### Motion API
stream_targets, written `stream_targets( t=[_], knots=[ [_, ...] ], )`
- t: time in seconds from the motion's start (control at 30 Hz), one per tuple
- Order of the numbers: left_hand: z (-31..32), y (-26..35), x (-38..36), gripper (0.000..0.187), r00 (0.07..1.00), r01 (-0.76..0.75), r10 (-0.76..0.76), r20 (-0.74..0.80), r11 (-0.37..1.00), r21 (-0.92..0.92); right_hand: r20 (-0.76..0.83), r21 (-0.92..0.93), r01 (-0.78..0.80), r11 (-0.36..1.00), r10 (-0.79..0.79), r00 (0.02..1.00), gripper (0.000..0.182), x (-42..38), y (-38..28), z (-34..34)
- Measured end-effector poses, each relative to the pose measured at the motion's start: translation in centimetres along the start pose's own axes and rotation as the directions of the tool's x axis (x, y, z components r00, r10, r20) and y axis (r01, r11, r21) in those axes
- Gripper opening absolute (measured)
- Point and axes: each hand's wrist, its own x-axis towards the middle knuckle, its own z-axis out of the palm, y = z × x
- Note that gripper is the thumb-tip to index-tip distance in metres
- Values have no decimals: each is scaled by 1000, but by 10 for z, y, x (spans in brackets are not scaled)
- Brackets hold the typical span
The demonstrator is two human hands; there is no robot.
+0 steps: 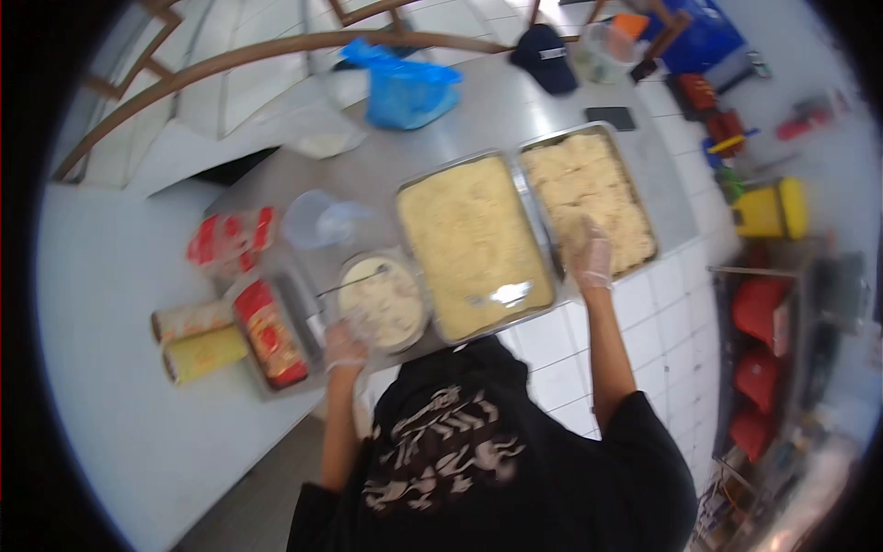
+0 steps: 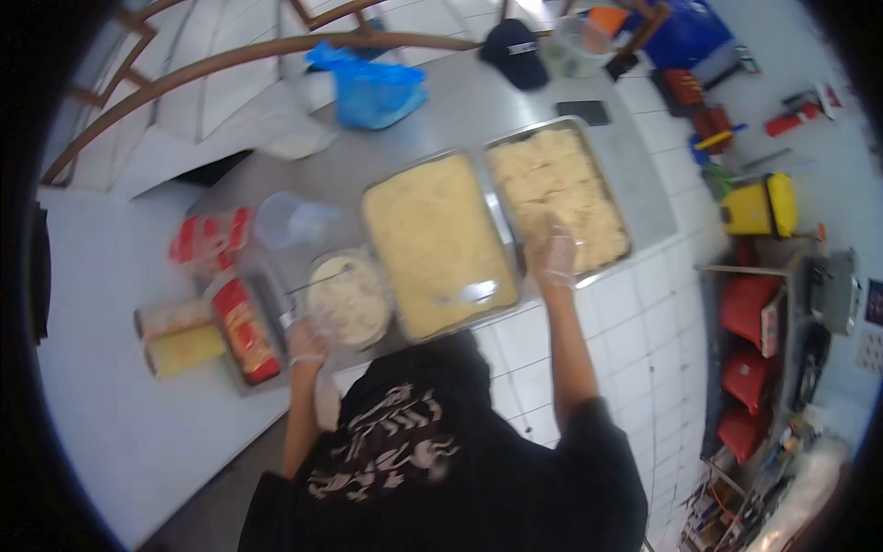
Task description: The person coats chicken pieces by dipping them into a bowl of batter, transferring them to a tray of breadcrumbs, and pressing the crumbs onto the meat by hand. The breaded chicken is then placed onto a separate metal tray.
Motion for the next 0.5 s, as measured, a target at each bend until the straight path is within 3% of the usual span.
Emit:
stream_targets(
  t=[0.03,0.07,0.1,0.17,0.2,0.27,0.3,0.37,0.5],
  knots=[
    [0,3,6,43,999,-9,7,36,998,61,-9,0,17,1000,-17,1000,41,-11,-13,10],
    [9,-6,12,42,996,-63,59,62,995,73,134,30,-60,998,55,989,40,-12,-31,8],
    [19,-8,13,41,987,-150,154,-49,986,72,277,37,-134,990,119,953,38,-11,-42,4],
    [27,-3,27,43,989,-146,146,-2,989,-1,62,-40,52,998,-49,997,37,-25,-24,32],
    [23,3,33,43,990,-138,138,-8,990,11,62,-25,56,998,-54,997,37,-26,-33,28],
    [8,22,42,41,968,-170,152,199,982,78,126,16,-89,996,86,988,38,-23,-49,-2],
    [0,37,46,41,967,-177,159,198,981,76,120,13,-92,996,90,989,38,-25,-55,-10],
    [-8,63,52,35,917,-355,304,257,916,187,194,117,-183,976,158,968,39,-32,-70,-23],
    [26,77,74,31,878,-479,468,103,855,199,252,169,-261,950,215,944,42,-53,-99,-39]
  ],
)
